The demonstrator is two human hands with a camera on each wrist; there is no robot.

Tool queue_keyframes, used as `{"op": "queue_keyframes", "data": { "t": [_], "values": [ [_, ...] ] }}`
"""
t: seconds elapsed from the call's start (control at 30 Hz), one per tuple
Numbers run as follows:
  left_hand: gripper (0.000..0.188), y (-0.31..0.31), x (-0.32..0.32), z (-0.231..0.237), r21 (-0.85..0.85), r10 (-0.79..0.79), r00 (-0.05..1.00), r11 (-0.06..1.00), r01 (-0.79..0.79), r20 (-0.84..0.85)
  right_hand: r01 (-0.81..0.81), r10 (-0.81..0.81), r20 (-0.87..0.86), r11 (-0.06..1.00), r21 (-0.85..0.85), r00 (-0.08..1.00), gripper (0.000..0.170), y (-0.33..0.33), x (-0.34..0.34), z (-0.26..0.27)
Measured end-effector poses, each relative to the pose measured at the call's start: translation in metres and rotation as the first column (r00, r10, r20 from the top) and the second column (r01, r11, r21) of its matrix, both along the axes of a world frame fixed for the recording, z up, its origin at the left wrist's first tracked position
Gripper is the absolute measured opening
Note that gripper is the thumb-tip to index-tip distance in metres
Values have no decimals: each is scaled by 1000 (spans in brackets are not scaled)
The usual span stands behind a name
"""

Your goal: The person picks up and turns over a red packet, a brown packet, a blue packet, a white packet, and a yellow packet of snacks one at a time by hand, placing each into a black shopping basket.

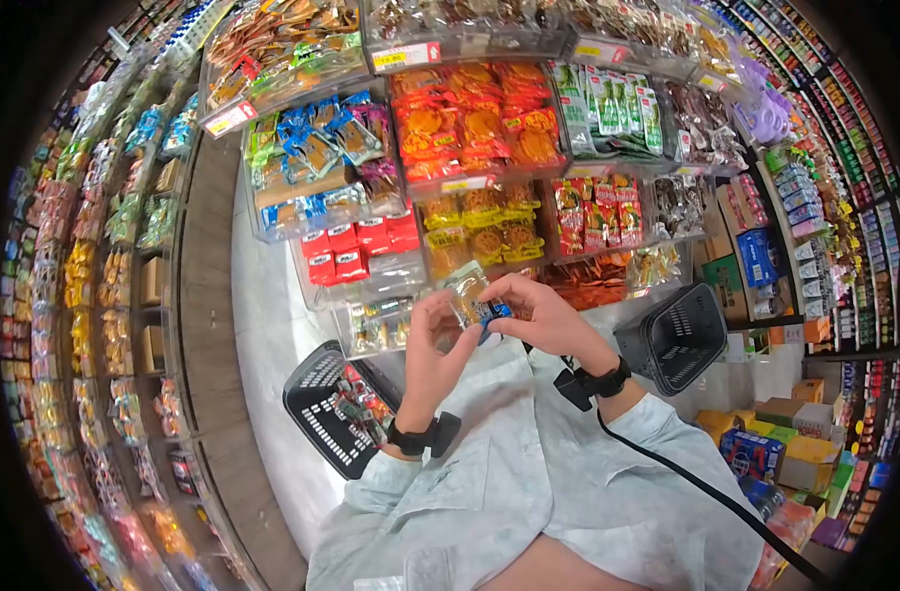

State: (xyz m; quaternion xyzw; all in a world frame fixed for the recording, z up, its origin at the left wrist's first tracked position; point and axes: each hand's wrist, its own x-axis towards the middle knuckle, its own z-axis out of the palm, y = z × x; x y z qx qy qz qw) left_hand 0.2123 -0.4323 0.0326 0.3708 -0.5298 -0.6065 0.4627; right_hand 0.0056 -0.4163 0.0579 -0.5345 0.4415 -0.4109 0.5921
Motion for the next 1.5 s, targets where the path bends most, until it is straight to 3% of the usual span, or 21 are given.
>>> {"op": "queue_keyframes", "data": {
  "t": [0.07,0.2,0.37,0.43,0.77,0.9,1.1,1.2,1.3,1.5],
  "values": [
    [53,28,-11,1,-21,15,999,1000,-14,45,-65,59,-84,995,-71,995,36,21,-16,1],
    [60,88,-23,-11,-54,140,965,990,-131,222,-133,133,3,991,-16,991,30,61,-30,-23],
    [60,151,-22,-2,-25,298,913,953,-303,279,-240,215,161,959,154,963,18,93,-18,-42],
    [60,168,-15,4,-33,340,885,937,-348,319,-278,247,201,950,143,948,19,102,-7,-49],
    [61,219,24,-4,-19,466,844,878,-478,264,-340,329,141,938,66,934,19,126,48,-51],
    [53,234,67,-11,-20,453,829,881,-474,327,-353,349,71,933,68,935,19,134,91,-50],
    [47,259,166,-16,45,507,824,844,-534,252,-400,398,48,911,102,916,19,149,190,-45],
    [46,269,225,-28,98,568,817,812,-576,100,-384,384,11,921,60,923,18,160,239,-54],
    [47,280,283,-36,63,611,786,784,-618,94,-399,399,34,901,168,916,16,166,277,-49],
    [45,291,356,-39,118,627,768,760,-640,129,-424,433,-24,891,165,901,15,172,325,-47]
  ]
}}
